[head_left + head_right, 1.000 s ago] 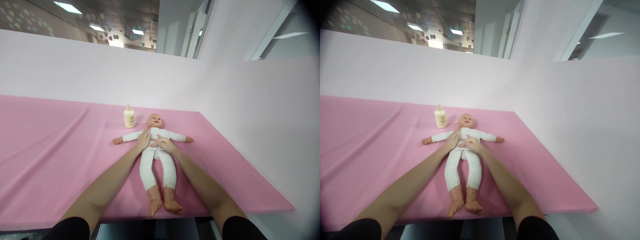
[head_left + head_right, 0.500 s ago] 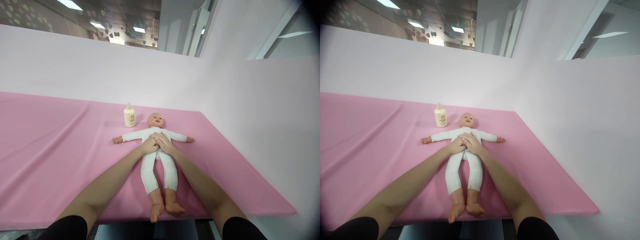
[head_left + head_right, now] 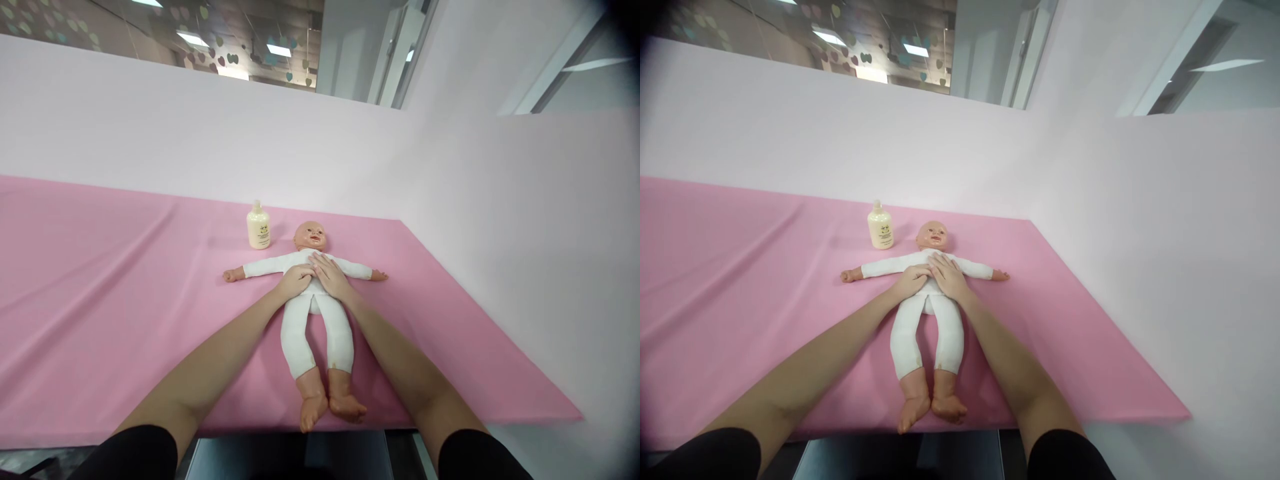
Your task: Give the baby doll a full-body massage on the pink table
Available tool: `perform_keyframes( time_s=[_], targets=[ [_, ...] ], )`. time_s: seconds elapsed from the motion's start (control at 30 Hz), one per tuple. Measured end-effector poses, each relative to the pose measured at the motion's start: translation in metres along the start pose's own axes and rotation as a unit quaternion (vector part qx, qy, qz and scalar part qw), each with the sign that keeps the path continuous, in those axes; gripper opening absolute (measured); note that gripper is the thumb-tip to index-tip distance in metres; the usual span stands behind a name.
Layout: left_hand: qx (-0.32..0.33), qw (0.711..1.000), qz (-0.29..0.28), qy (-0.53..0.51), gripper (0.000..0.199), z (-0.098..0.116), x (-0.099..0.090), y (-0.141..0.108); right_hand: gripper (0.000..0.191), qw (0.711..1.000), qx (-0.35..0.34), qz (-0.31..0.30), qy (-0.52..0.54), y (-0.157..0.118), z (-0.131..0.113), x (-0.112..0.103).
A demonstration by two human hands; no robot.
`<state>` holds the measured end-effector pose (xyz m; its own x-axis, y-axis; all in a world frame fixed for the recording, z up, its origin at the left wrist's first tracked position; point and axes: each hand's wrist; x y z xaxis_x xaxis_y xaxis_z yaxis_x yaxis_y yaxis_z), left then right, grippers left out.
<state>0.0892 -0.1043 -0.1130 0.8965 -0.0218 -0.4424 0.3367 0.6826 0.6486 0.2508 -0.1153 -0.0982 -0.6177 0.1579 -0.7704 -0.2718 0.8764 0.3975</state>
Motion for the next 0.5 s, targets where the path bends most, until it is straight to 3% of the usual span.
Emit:
perform_keyframes(
  time_s=[0.3, 0.5],
  targets=[
    [-0.046, 0.996, 0.011, 0.070, 0.043, -0.013, -0.010, -0.001, 0.060, 0.995, 0.062, 0.007, -0.076, -0.005, -0.003, 0.002],
    [-0.068, 0.988, 0.010, 0.136, 0.046, -0.021, -0.012, 0.000, 0.068, 0.986, 0.106, -0.025, -0.124, -0.014, -0.021, 0.003]
  ],
)
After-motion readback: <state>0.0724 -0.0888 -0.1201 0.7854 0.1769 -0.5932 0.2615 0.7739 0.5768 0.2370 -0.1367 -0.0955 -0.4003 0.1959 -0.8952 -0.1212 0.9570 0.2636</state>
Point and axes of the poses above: each hand's wrist, its own y-axis towards the middle knuckle, its own x-axis out of the palm, z = x × y, and after that the axes turned 10 degrees about z, right-handed
